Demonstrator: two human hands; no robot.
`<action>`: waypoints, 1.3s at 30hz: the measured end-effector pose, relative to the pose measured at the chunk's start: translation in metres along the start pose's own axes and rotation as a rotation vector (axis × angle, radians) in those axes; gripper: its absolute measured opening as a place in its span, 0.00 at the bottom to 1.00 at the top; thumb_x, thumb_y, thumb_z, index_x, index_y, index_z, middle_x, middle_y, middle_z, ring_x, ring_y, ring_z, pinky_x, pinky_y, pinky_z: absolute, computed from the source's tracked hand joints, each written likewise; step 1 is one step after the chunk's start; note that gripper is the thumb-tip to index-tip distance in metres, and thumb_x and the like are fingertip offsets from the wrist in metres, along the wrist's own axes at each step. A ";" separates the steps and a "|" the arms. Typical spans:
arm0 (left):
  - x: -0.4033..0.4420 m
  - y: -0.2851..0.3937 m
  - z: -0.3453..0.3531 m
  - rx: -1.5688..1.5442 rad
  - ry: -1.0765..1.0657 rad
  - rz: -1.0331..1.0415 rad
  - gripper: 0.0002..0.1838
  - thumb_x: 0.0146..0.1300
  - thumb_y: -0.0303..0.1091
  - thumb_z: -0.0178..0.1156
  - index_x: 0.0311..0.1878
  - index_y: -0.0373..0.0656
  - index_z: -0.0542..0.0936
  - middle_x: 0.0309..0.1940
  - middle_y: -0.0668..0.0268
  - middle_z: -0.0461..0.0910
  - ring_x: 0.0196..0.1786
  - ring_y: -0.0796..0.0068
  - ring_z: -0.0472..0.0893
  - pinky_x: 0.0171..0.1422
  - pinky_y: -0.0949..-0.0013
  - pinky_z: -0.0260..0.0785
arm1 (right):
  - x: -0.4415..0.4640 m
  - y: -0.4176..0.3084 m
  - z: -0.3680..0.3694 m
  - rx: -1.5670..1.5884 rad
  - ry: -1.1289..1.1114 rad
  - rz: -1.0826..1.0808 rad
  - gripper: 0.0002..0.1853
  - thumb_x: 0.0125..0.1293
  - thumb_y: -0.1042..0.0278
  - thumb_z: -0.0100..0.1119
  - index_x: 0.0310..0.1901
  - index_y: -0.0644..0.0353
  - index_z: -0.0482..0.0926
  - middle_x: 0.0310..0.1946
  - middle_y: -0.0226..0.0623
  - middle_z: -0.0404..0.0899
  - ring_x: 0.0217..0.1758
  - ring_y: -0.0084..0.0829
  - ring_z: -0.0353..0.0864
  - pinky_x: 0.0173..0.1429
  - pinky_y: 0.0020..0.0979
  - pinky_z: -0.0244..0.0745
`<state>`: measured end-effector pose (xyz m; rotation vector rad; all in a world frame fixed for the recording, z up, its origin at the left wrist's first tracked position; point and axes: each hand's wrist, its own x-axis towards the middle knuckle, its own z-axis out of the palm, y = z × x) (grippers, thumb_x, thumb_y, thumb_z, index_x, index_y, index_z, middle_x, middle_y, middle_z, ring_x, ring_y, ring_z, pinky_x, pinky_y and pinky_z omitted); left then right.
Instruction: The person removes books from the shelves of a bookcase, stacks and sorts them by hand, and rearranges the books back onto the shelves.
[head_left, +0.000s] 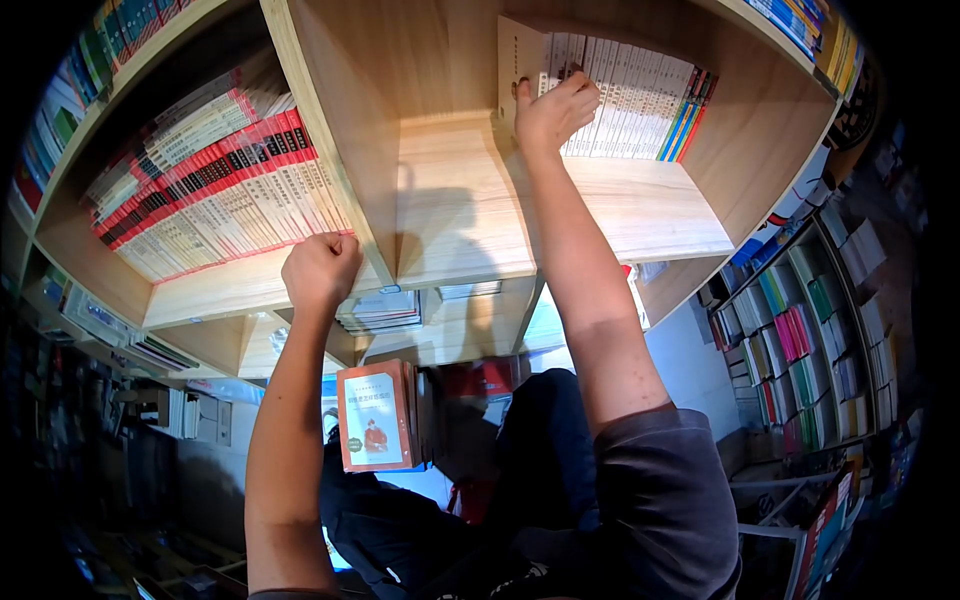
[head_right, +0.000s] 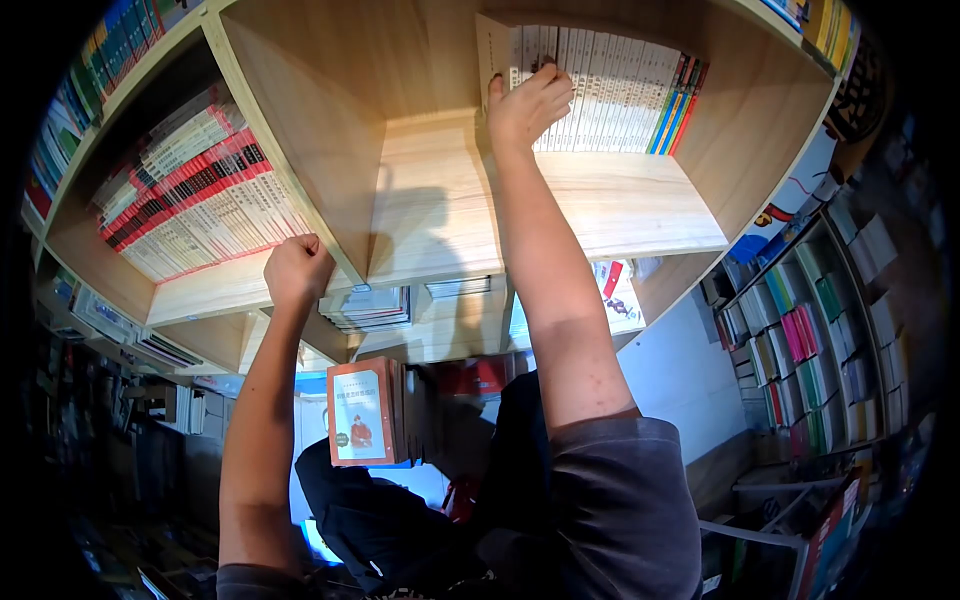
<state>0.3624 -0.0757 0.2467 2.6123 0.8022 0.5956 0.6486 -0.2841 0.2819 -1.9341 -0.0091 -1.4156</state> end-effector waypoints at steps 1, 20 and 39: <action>0.000 0.000 0.000 0.003 0.002 0.000 0.20 0.60 0.47 0.55 0.21 0.44 0.83 0.17 0.55 0.79 0.26 0.50 0.81 0.36 0.53 0.72 | 0.000 0.000 0.000 0.000 0.001 0.000 0.42 0.52 0.58 0.78 0.61 0.74 0.65 0.59 0.57 0.63 0.63 0.51 0.62 0.68 0.49 0.58; 0.000 -0.005 0.004 0.014 0.046 0.024 0.20 0.60 0.47 0.56 0.20 0.44 0.82 0.17 0.55 0.79 0.26 0.50 0.81 0.37 0.52 0.73 | -0.039 -0.048 -0.005 -0.013 -0.358 -0.484 0.34 0.45 0.55 0.81 0.51 0.63 0.76 0.47 0.45 0.80 0.53 0.44 0.78 0.57 0.43 0.74; 0.004 -0.006 0.005 0.044 0.046 0.048 0.20 0.59 0.48 0.55 0.22 0.43 0.84 0.20 0.51 0.80 0.30 0.46 0.82 0.39 0.51 0.74 | -0.025 -0.055 -0.052 0.004 -0.613 -0.244 0.28 0.49 0.58 0.75 0.49 0.63 0.76 0.36 0.51 0.87 0.42 0.48 0.87 0.48 0.45 0.81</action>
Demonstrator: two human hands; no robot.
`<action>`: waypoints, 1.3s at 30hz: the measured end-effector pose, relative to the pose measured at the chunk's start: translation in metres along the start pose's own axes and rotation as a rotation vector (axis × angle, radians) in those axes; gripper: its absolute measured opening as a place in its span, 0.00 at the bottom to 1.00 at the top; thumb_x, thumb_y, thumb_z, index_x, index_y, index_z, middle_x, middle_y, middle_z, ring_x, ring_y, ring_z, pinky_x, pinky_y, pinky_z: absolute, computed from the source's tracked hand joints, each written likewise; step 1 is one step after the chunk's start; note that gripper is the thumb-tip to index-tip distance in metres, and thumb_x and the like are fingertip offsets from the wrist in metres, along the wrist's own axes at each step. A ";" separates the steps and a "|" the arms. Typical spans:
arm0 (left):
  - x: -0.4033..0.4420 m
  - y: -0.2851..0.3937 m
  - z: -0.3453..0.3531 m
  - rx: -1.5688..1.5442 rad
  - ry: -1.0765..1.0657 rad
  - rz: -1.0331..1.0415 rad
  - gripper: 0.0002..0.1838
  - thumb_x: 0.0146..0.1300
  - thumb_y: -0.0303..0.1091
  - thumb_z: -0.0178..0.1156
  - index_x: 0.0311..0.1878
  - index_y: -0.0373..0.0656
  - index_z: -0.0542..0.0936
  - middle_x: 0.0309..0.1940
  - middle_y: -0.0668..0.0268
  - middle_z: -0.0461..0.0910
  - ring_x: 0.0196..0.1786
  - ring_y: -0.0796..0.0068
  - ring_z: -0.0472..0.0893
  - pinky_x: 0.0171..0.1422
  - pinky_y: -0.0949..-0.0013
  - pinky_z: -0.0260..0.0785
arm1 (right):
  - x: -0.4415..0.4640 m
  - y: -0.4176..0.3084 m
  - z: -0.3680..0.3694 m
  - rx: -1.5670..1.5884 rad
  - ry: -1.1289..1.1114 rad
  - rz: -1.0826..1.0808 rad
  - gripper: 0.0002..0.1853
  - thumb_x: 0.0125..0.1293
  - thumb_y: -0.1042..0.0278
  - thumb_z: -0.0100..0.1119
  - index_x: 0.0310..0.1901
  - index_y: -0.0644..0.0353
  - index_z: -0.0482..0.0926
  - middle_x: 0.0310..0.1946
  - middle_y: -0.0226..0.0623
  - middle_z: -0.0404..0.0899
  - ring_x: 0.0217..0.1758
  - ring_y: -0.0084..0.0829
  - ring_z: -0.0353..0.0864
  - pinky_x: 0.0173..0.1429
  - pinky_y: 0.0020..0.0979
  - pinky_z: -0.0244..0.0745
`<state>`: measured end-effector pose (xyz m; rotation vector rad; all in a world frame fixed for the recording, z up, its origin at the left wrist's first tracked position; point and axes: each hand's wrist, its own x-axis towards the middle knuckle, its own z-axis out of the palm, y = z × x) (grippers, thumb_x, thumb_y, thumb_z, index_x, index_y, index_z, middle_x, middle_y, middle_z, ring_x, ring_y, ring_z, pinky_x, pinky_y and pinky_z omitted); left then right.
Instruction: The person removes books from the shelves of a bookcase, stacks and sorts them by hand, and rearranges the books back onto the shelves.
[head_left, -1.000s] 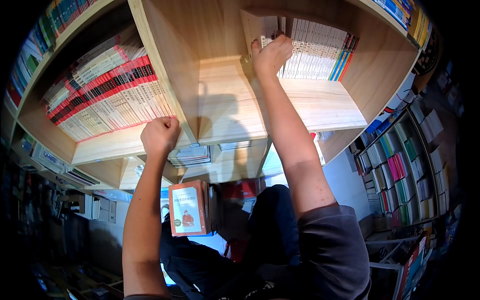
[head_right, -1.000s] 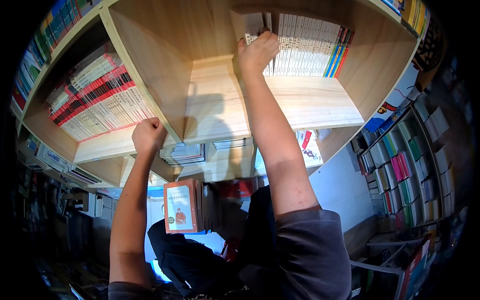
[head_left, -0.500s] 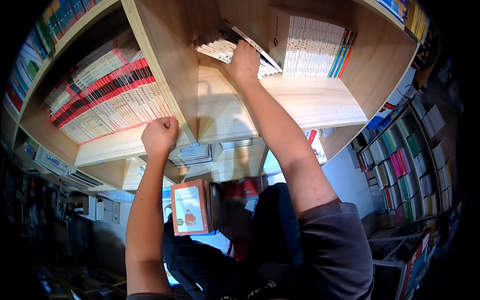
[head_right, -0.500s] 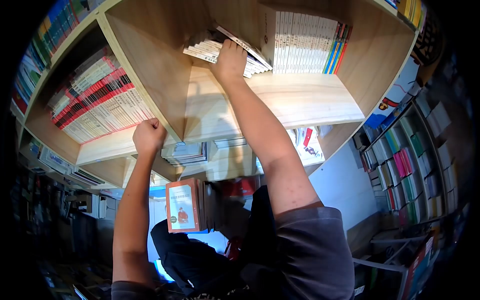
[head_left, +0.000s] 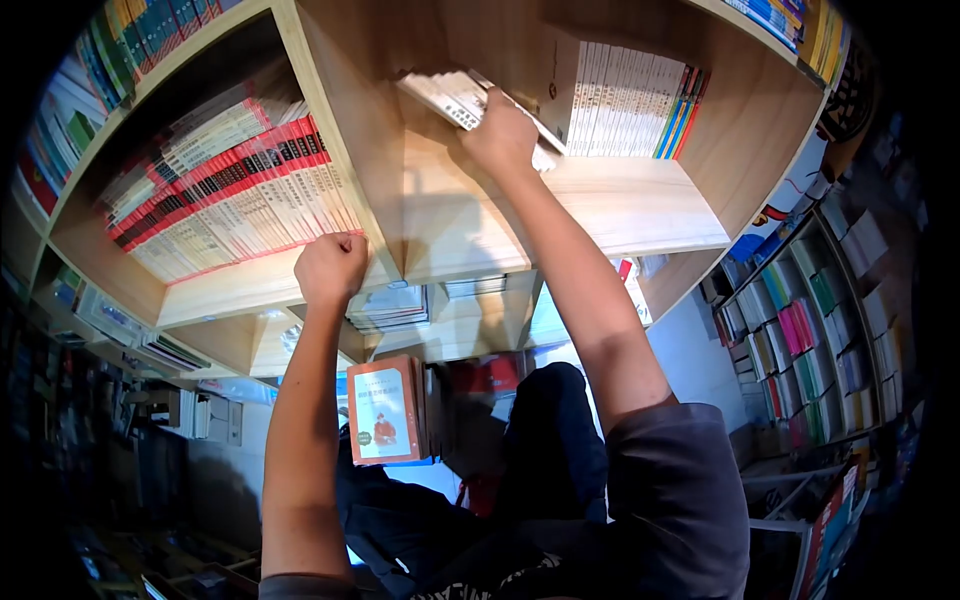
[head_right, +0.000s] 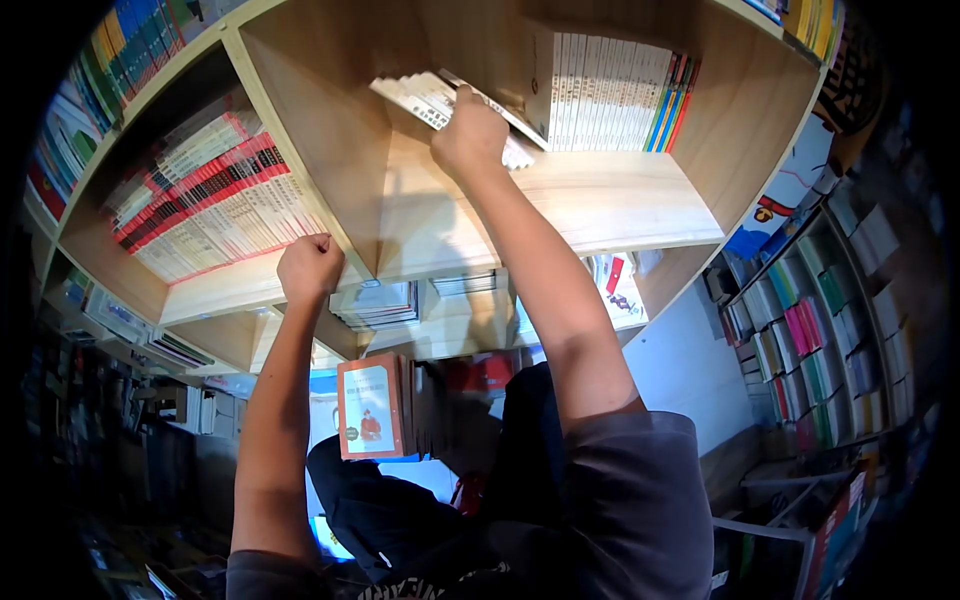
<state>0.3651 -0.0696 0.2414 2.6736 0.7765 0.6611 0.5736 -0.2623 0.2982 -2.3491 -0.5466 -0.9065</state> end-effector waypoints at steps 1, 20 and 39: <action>-0.001 0.001 0.000 0.003 -0.015 -0.005 0.20 0.59 0.47 0.55 0.23 0.42 0.84 0.21 0.50 0.81 0.30 0.46 0.83 0.39 0.51 0.74 | -0.005 -0.004 -0.014 0.083 -0.010 0.064 0.28 0.48 0.56 0.75 0.48 0.63 0.76 0.37 0.51 0.87 0.43 0.49 0.87 0.48 0.45 0.81; -0.005 -0.006 0.003 -0.101 0.049 0.087 0.22 0.62 0.51 0.55 0.27 0.42 0.86 0.24 0.48 0.82 0.34 0.44 0.83 0.42 0.50 0.75 | -0.170 0.027 -0.257 0.794 -0.161 0.223 0.28 0.49 0.75 0.76 0.54 0.68 0.79 0.45 0.41 0.87 0.47 0.30 0.86 0.56 0.31 0.78; -0.192 0.026 0.098 -1.277 -0.377 0.100 0.23 0.68 0.37 0.65 0.60 0.34 0.72 0.50 0.60 0.79 0.52 0.68 0.77 0.58 0.64 0.72 | -0.349 0.119 -0.267 1.023 -0.385 0.992 0.33 0.48 0.73 0.74 0.57 0.78 0.75 0.47 0.57 0.84 0.47 0.43 0.87 0.55 0.36 0.81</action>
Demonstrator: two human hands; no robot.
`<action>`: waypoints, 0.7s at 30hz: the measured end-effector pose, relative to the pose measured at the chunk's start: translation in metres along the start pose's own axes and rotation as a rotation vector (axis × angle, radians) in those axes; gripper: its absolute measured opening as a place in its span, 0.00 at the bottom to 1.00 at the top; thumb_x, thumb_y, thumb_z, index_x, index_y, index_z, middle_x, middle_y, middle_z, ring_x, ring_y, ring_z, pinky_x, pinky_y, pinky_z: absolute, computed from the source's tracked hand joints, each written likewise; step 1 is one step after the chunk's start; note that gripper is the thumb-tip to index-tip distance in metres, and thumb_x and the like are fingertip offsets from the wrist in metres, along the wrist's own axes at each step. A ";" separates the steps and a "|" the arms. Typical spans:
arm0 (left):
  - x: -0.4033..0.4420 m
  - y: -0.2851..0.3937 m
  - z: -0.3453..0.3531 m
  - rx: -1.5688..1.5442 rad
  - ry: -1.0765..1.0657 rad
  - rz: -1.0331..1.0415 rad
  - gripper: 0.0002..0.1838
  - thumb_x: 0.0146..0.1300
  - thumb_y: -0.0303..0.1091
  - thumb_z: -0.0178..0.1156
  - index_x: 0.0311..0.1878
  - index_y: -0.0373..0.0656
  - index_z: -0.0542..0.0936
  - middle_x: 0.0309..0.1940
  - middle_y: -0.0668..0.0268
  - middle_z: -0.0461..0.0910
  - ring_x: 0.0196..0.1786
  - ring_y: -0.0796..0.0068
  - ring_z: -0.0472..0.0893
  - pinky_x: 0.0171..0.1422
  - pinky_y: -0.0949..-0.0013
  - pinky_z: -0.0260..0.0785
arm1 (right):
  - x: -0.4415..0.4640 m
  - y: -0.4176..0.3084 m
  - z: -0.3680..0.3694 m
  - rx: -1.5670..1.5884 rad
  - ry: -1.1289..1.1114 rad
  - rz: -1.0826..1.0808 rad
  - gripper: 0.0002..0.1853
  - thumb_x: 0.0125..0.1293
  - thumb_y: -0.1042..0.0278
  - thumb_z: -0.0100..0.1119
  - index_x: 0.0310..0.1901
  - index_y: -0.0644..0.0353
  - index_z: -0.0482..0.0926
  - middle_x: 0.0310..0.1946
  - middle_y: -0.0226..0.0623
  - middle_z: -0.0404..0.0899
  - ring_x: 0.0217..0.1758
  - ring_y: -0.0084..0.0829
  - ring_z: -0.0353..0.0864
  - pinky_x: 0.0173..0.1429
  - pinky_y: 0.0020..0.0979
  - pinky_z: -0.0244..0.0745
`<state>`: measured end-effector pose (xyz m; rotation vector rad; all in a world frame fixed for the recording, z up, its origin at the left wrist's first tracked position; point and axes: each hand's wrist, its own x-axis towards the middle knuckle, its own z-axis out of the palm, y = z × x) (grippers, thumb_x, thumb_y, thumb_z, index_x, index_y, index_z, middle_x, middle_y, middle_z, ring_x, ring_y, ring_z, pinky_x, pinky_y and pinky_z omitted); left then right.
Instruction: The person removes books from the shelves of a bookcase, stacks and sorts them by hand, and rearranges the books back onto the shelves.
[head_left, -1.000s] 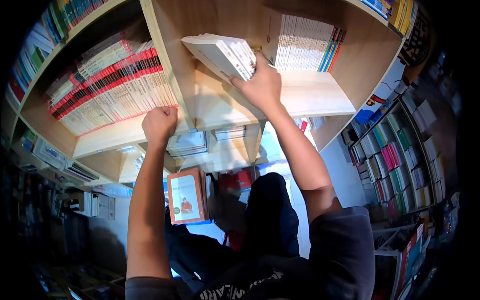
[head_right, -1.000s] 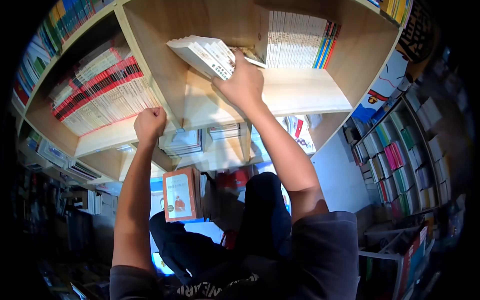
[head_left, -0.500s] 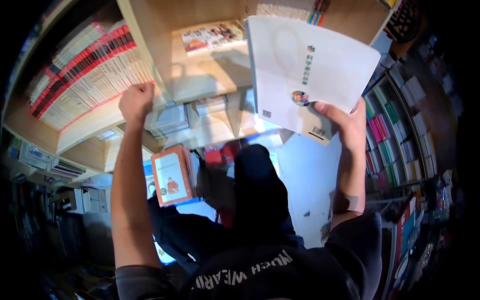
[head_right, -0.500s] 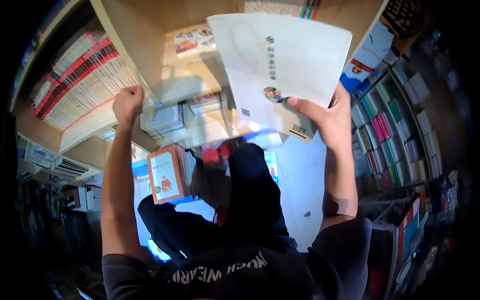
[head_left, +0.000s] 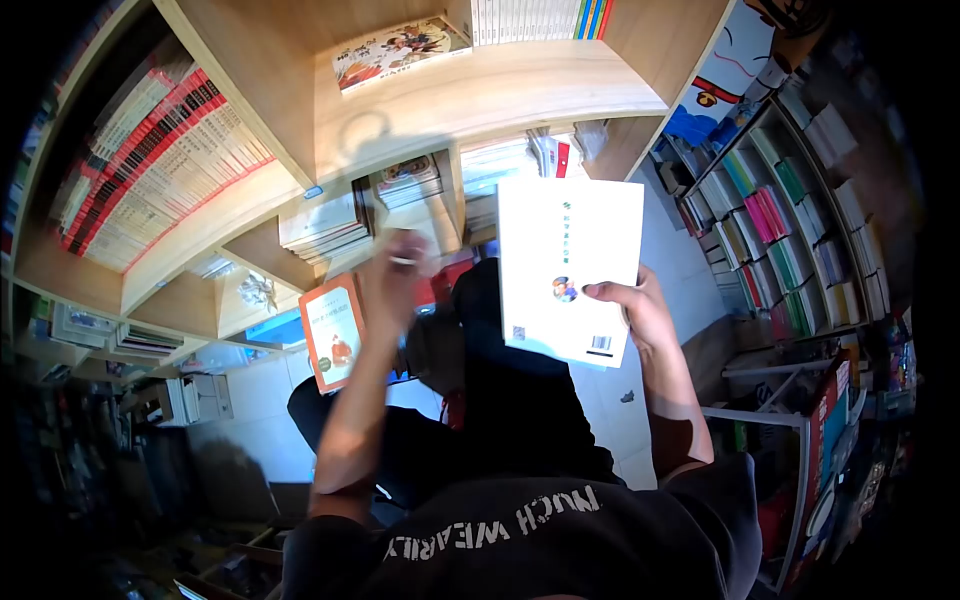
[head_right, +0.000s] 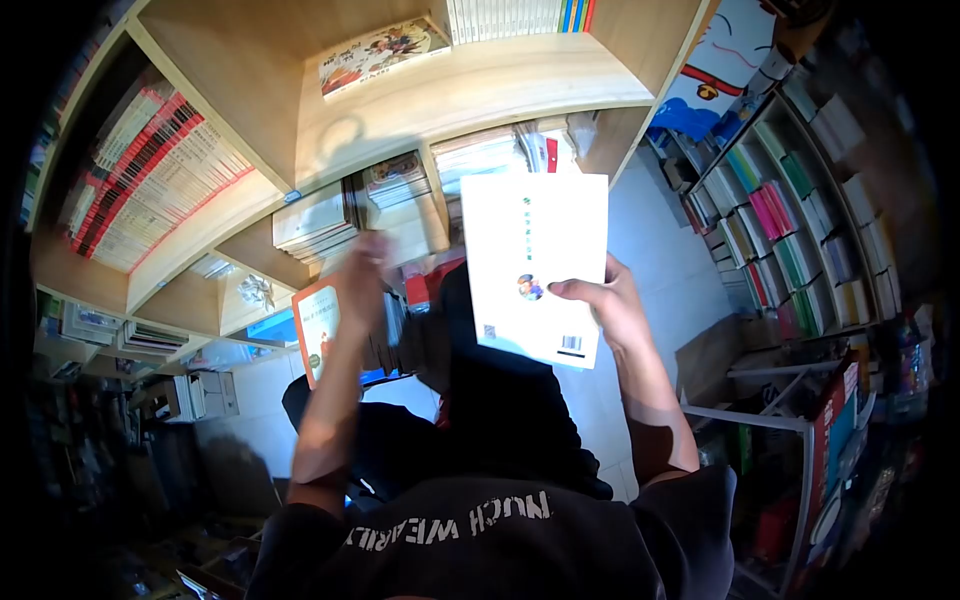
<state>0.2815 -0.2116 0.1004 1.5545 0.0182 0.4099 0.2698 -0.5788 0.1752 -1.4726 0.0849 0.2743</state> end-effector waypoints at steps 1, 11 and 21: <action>-0.021 0.011 0.033 -0.018 -0.209 -0.140 0.33 0.67 0.41 0.67 0.68 0.35 0.66 0.57 0.57 0.76 0.61 0.64 0.74 0.65 0.62 0.69 | -0.002 0.001 0.007 0.013 -0.046 -0.001 0.34 0.48 0.73 0.74 0.58 0.78 0.75 0.48 0.58 0.84 0.48 0.43 0.87 0.56 0.37 0.80; -0.071 0.017 0.073 -0.481 -0.196 -0.758 0.39 0.65 0.43 0.68 0.72 0.31 0.65 0.61 0.46 0.76 0.64 0.54 0.78 0.68 0.58 0.72 | -0.010 0.009 0.062 0.087 -0.161 0.079 0.40 0.53 0.69 0.72 0.64 0.80 0.63 0.53 0.59 0.78 0.57 0.45 0.81 0.63 0.36 0.75; -0.112 -0.058 0.047 -0.983 -0.242 -0.807 0.32 0.67 0.42 0.61 0.68 0.31 0.70 0.59 0.48 0.80 0.60 0.52 0.81 0.67 0.54 0.73 | -0.020 0.024 0.062 0.254 -0.309 0.101 0.27 0.77 0.53 0.50 0.66 0.67 0.67 0.57 0.41 0.78 0.64 0.31 0.77 0.72 0.33 0.66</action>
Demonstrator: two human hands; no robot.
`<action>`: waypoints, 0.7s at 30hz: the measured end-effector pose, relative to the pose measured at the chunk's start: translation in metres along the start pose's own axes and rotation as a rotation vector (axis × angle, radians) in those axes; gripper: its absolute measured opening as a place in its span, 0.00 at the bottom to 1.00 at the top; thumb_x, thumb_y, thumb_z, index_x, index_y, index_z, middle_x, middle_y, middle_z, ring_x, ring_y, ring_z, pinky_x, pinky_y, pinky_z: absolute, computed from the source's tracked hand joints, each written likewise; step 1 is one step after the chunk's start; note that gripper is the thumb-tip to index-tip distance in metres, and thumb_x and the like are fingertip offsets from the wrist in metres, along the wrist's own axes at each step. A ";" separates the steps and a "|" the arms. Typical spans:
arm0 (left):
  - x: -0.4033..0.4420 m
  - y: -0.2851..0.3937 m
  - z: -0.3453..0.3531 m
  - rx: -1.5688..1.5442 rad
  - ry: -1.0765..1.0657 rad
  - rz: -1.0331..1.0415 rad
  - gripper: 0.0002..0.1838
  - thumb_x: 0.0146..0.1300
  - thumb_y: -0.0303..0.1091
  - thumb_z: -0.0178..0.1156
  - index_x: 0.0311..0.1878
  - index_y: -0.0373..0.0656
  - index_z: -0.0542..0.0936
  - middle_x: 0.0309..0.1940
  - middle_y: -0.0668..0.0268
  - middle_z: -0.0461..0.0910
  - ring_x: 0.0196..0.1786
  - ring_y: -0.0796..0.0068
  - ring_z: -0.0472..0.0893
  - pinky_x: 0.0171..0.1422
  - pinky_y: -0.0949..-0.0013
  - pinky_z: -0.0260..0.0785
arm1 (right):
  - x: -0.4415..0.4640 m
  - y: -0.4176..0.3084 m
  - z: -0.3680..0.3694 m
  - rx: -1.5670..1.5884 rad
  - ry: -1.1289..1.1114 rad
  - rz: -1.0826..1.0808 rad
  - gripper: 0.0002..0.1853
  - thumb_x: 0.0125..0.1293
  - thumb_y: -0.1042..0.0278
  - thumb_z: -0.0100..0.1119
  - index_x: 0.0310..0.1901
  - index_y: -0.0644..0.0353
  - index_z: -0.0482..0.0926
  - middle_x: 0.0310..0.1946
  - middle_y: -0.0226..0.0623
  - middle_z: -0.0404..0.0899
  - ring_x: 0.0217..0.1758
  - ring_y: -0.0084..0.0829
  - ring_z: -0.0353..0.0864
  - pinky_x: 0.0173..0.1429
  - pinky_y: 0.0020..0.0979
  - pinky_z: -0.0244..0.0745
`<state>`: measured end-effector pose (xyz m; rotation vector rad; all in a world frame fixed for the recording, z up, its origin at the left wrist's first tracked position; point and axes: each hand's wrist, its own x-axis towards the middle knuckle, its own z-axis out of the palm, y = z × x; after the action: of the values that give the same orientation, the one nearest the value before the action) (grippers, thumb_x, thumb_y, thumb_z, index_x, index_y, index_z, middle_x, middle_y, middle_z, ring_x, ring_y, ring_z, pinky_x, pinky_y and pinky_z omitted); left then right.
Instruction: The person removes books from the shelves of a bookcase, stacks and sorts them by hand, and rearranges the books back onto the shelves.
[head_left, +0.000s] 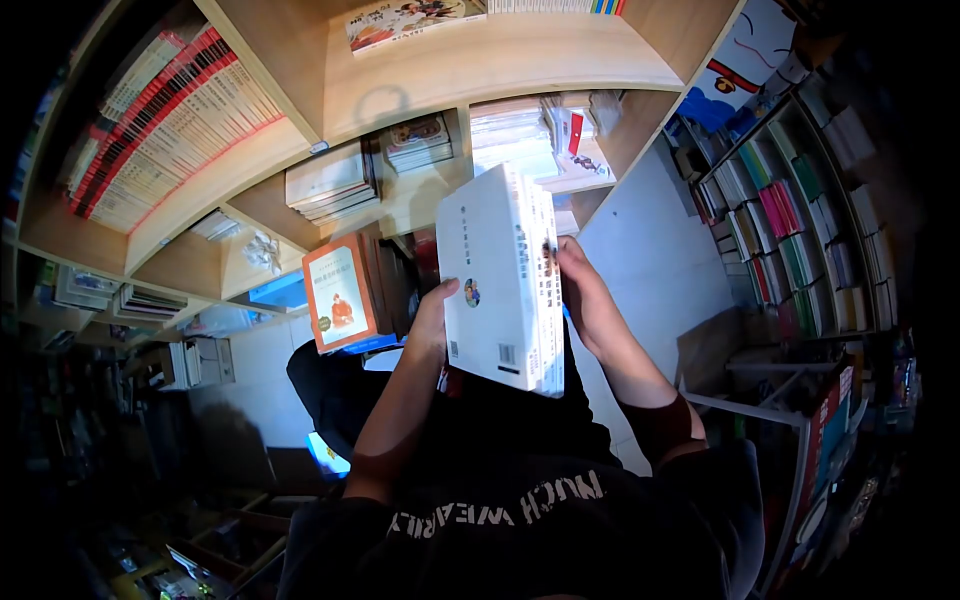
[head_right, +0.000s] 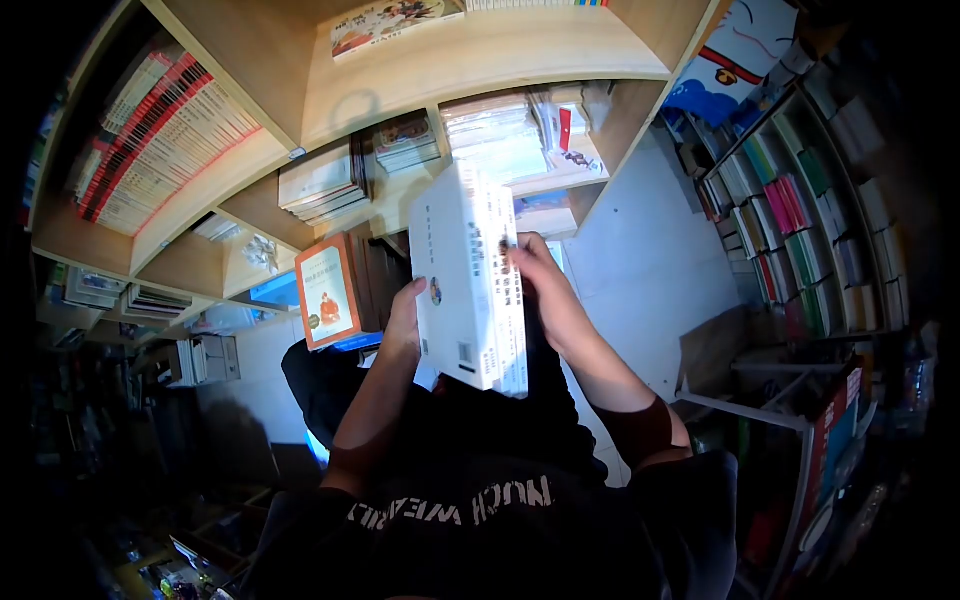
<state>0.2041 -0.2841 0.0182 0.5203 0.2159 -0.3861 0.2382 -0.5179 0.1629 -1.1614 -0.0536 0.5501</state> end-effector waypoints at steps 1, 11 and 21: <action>-0.001 -0.003 -0.006 -0.096 -0.208 0.017 0.31 0.68 0.43 0.60 0.67 0.32 0.72 0.58 0.50 0.81 0.58 0.53 0.82 0.66 0.53 0.74 | 0.003 0.003 -0.001 0.204 -0.075 -0.003 0.29 0.80 0.49 0.43 0.68 0.66 0.68 0.59 0.39 0.79 0.64 0.28 0.77 0.71 0.33 0.67; -0.007 -0.073 0.030 -0.292 -0.446 -0.082 0.32 0.71 0.49 0.58 0.69 0.35 0.72 0.61 0.52 0.80 0.59 0.62 0.82 0.63 0.60 0.77 | 0.055 0.110 -0.017 0.640 -0.406 0.305 0.56 0.62 0.22 0.55 0.76 0.65 0.58 0.57 0.55 0.82 0.45 0.35 0.87 0.43 0.38 0.87; -0.012 0.023 0.041 0.902 -0.015 -0.158 0.35 0.68 0.43 0.64 0.73 0.36 0.68 0.67 0.53 0.75 0.67 0.64 0.75 0.72 0.61 0.67 | 0.063 0.057 -0.074 0.576 -0.113 -0.016 0.31 0.78 0.47 0.48 0.68 0.67 0.68 0.59 0.50 0.81 0.56 0.41 0.85 0.59 0.42 0.83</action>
<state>0.2066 -0.2835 0.0664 1.3916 0.0555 -0.6406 0.2947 -0.5376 0.0669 -0.5687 0.0001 0.5676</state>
